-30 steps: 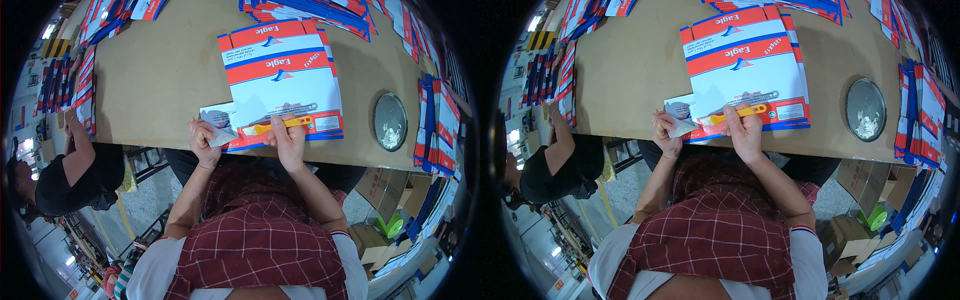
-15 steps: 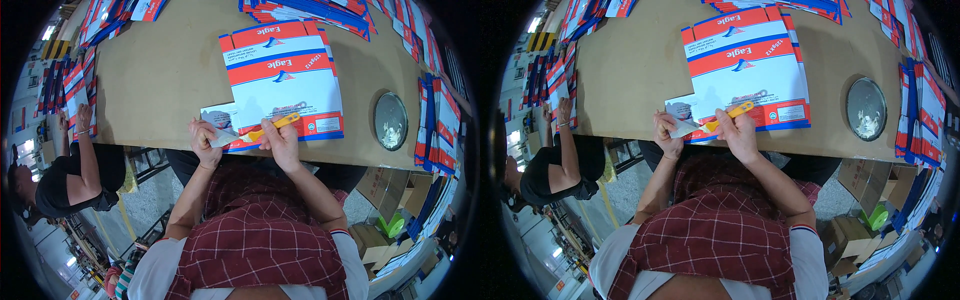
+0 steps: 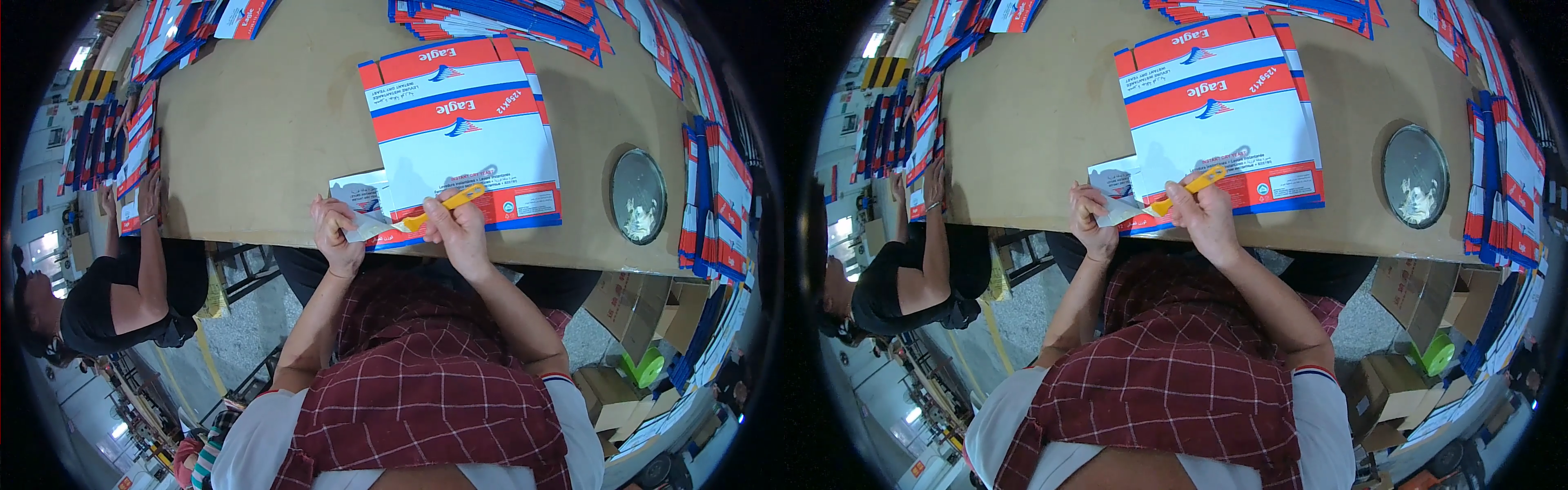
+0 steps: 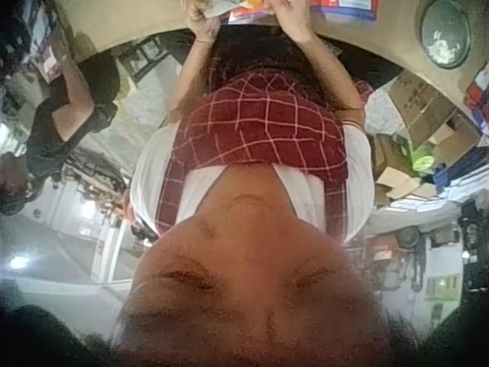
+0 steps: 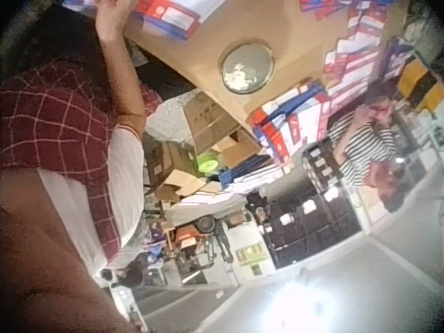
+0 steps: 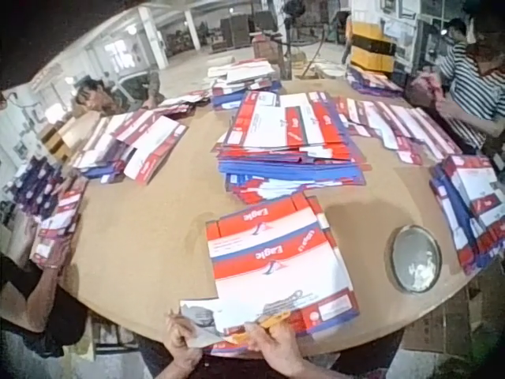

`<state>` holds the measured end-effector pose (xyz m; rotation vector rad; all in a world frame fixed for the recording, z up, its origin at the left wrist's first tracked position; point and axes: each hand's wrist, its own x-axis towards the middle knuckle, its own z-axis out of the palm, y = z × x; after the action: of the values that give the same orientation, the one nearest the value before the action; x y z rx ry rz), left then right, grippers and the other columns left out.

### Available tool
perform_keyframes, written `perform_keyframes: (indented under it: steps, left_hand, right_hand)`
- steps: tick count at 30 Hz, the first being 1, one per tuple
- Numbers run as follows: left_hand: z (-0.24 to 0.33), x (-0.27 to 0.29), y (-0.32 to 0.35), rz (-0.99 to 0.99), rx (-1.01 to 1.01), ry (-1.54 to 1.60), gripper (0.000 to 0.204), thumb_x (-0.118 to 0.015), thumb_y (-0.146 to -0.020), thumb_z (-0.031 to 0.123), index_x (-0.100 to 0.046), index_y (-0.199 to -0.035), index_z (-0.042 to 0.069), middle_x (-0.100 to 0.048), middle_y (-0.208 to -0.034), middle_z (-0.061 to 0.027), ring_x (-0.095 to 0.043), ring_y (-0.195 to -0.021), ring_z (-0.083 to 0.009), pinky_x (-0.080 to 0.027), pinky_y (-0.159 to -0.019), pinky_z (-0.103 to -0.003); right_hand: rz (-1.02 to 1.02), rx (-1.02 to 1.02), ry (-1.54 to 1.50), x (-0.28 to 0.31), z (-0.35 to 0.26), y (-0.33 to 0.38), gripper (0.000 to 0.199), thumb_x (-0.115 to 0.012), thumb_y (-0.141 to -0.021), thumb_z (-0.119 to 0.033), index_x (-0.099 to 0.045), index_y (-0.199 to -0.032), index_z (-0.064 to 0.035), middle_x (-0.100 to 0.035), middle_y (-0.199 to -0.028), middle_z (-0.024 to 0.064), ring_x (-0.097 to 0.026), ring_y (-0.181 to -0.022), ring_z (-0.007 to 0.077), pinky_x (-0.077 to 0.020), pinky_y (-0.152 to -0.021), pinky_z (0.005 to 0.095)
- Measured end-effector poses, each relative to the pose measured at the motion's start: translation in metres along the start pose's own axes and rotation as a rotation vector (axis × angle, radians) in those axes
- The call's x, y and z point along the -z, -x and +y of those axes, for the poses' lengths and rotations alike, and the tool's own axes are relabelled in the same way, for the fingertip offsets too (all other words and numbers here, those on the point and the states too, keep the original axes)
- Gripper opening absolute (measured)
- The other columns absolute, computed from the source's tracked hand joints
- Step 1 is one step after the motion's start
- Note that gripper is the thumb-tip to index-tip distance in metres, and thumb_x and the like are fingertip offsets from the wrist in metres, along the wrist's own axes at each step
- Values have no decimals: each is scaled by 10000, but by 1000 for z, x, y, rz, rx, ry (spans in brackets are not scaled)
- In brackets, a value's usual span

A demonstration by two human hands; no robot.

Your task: Applying glue to the edges and flaps of paper envelopes or boxes using a brush at a factory table.

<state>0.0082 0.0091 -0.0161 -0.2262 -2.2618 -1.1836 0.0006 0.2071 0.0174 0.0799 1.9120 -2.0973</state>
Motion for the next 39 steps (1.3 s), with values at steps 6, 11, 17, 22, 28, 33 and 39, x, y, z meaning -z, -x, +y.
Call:
perform_keyframes:
  steps: [6,11,17,22,28,33,39]
  left_hand:
    - [1,0,-1,0,-11,5,239,-608,-627,2,-401,-632,121,-490,-688,-32,-506,-757,-214,-273,-960,-469]
    - [3,1,-1,-1,-16,-29,237,-598,-639,-11,-400,-637,121,-489,-688,-35,-513,-760,-215,-284,-953,-480]
    - [1,2,-2,-18,-29,-26,241,-603,-648,-5,-398,-638,120,-491,-692,-33,-514,-760,-213,-283,-956,-483]
    - [1,2,-3,-13,-18,-25,244,-609,-649,2,-396,-634,122,-493,-695,-31,-515,-761,-212,-281,-958,-480]
    - [0,2,-2,-11,-15,-5,251,-622,-647,8,-399,-632,124,-489,-695,-28,-511,-765,-214,-278,-962,-471]
    - [-1,2,-1,-7,-11,2,259,-630,-636,0,-401,-635,122,-485,-700,-26,-507,-772,-214,-279,-961,-473]
    - [-1,3,-1,-4,-10,-16,268,-640,-628,6,-398,-639,122,-481,-700,-29,-503,-778,-211,-275,-963,-471]
  right_hand:
    - [116,30,-234,6,-2,-1,204,-526,-896,-208,-516,-815,-22,-540,-620,27,-514,-530,59,-466,-489,205]
    - [44,-32,-166,6,-1,-3,164,-543,-879,-169,-518,-819,-18,-557,-634,37,-545,-559,73,-466,-527,211]
    - [-46,-38,-108,5,-4,-4,169,-559,-862,-156,-511,-778,-17,-561,-636,44,-548,-562,77,-453,-538,208]
    - [25,-108,-274,2,-4,-4,180,-561,-847,-148,-513,-754,-2,-554,-639,39,-532,-550,65,-437,-524,203]
    - [-45,-83,-124,-2,-9,-3,158,-536,-859,-125,-499,-741,-26,-539,-603,30,-538,-546,76,-445,-521,207]
    - [63,35,-214,-2,-13,-1,162,-534,-859,-122,-489,-737,-25,-530,-599,24,-500,-523,62,-408,-501,210]
    - [-53,113,109,0,-11,2,158,-549,-850,-107,-473,-741,-23,-517,-617,14,-472,-562,48,-365,-492,203]
